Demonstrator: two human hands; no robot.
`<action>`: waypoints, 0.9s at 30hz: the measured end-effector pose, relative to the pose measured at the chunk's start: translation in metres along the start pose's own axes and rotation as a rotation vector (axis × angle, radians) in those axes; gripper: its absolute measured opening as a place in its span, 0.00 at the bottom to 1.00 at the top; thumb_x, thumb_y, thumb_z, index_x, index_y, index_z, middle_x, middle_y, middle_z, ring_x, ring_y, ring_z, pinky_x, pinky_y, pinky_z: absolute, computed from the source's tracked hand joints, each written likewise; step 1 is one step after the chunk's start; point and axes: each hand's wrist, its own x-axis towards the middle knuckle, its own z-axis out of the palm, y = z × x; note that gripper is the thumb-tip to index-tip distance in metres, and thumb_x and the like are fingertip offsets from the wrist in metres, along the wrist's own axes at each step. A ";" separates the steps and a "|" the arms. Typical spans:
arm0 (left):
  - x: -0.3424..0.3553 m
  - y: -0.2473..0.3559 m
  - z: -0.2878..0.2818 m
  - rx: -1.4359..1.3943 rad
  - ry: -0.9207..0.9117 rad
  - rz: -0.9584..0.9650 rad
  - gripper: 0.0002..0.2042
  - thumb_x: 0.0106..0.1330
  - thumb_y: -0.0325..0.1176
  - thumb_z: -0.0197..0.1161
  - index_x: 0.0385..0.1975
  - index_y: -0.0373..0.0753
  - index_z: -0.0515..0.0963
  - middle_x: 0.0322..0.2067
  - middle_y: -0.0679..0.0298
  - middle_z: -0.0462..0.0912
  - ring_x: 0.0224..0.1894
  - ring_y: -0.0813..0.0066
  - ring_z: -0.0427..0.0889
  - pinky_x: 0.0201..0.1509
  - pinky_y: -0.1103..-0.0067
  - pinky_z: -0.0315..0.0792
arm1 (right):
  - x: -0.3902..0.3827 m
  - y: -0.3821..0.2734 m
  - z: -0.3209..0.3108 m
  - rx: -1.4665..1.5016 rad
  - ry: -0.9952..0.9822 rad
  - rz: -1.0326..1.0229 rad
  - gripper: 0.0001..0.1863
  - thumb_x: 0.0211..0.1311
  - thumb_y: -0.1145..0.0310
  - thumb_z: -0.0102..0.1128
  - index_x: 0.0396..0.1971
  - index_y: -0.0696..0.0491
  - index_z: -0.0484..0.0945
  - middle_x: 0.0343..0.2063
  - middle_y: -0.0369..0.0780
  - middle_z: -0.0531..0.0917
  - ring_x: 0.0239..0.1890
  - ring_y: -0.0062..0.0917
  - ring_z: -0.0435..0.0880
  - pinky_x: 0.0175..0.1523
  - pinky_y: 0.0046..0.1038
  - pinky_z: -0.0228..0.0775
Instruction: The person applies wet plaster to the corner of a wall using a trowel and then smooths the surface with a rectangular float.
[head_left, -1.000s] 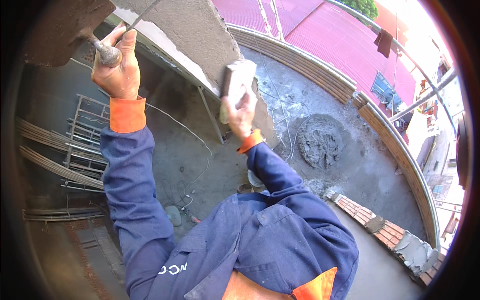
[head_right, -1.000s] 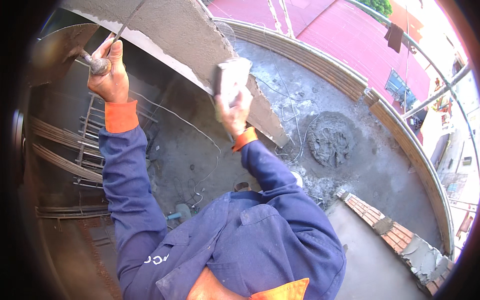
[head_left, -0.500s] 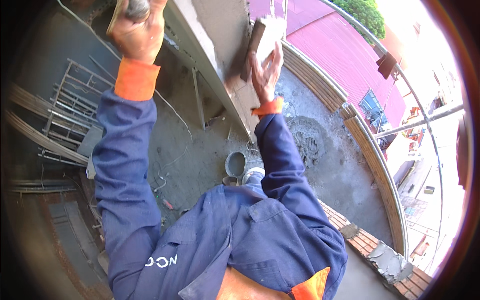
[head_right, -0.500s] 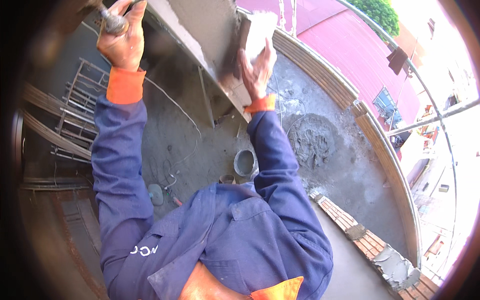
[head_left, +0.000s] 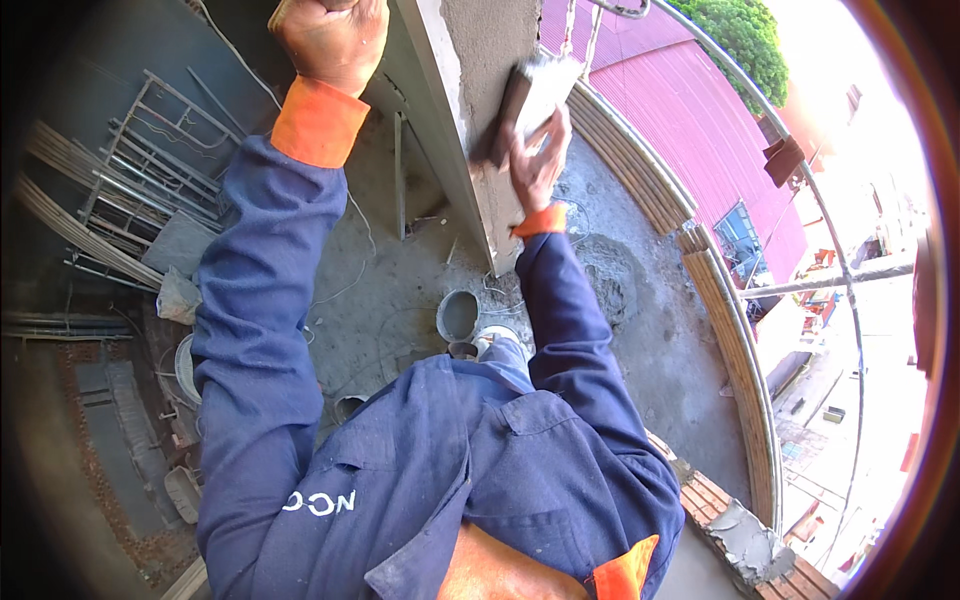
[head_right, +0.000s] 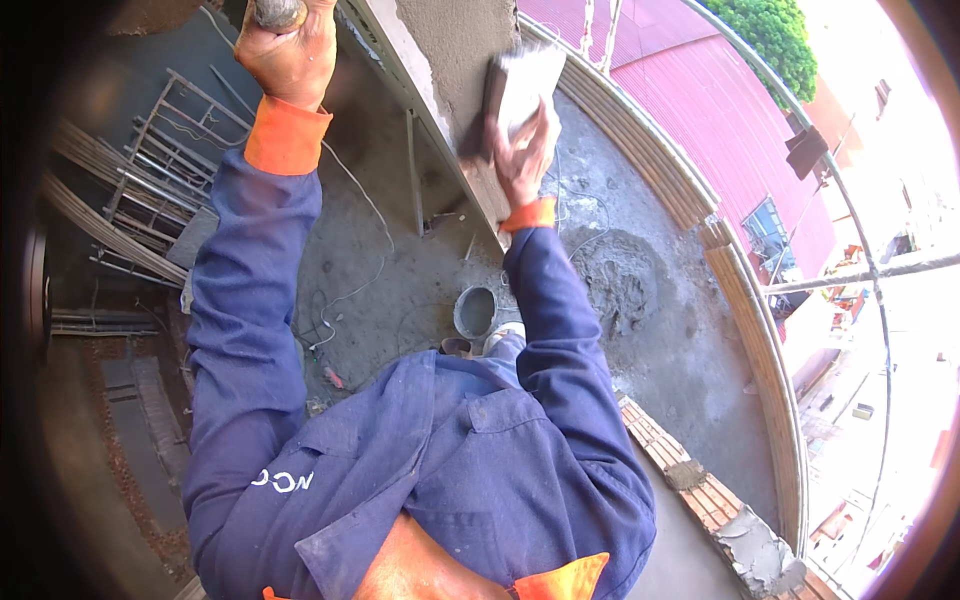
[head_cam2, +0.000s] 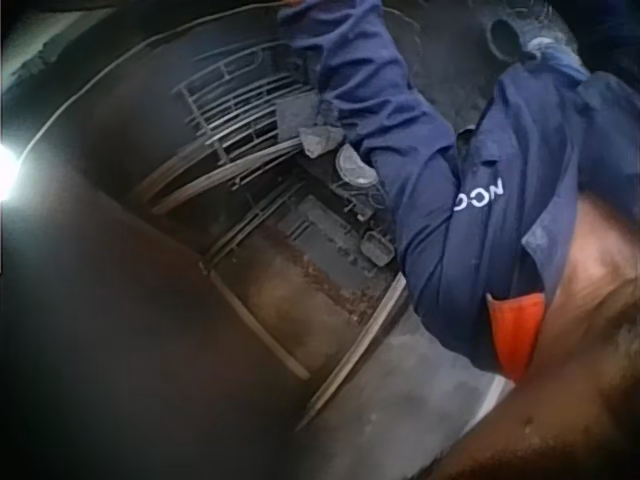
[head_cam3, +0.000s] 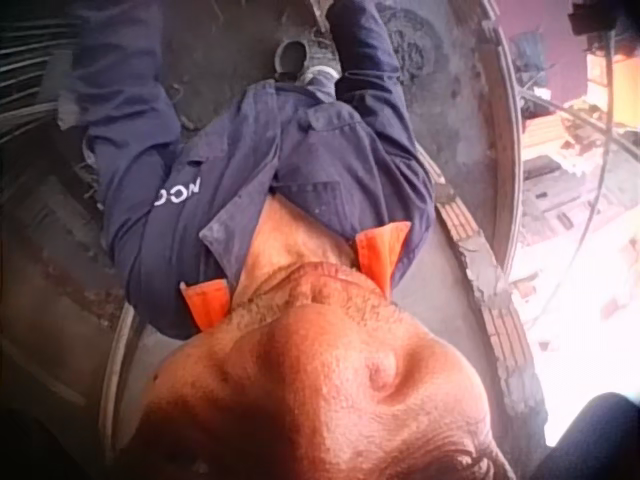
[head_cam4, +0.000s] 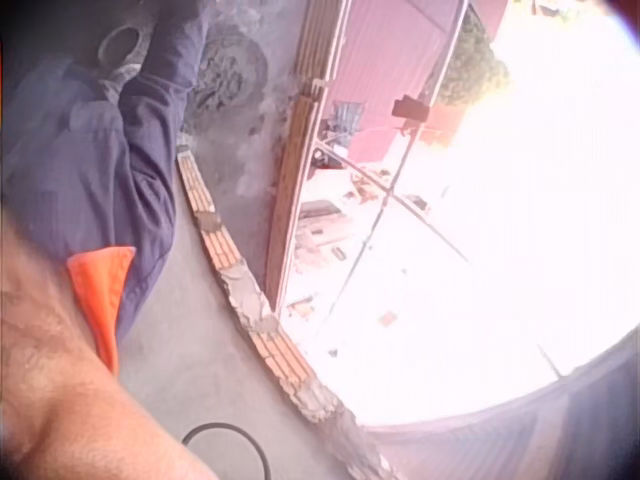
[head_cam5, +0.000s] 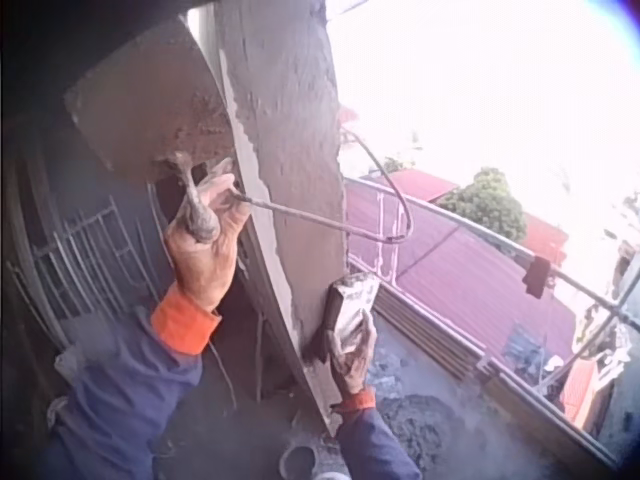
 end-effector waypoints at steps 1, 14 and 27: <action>-0.003 -0.003 -0.004 0.009 0.002 0.012 0.16 0.61 0.28 0.73 0.47 0.32 0.81 0.44 0.59 0.86 0.43 0.74 0.84 0.49 0.77 0.79 | 0.022 -0.027 0.003 -0.018 -0.015 -0.020 0.42 0.54 0.58 0.74 0.66 0.55 0.63 0.59 0.54 0.72 0.61 0.47 0.71 0.64 0.43 0.63; -0.007 -0.008 0.000 -0.129 -0.005 0.066 0.18 0.62 0.23 0.70 0.51 0.29 0.77 0.56 0.50 0.79 0.53 0.65 0.82 0.55 0.73 0.78 | -0.003 -0.013 0.001 0.002 -0.007 0.008 0.41 0.49 0.57 0.77 0.62 0.55 0.68 0.56 0.51 0.74 0.58 0.46 0.73 0.63 0.43 0.65; -0.009 0.001 0.005 -0.027 0.030 0.010 0.17 0.61 0.25 0.72 0.49 0.29 0.80 0.49 0.57 0.84 0.48 0.72 0.82 0.55 0.76 0.77 | -0.100 0.103 -0.107 -0.239 -0.012 0.267 0.43 0.47 0.55 0.77 0.62 0.55 0.67 0.54 0.47 0.77 0.54 0.39 0.79 0.59 0.37 0.70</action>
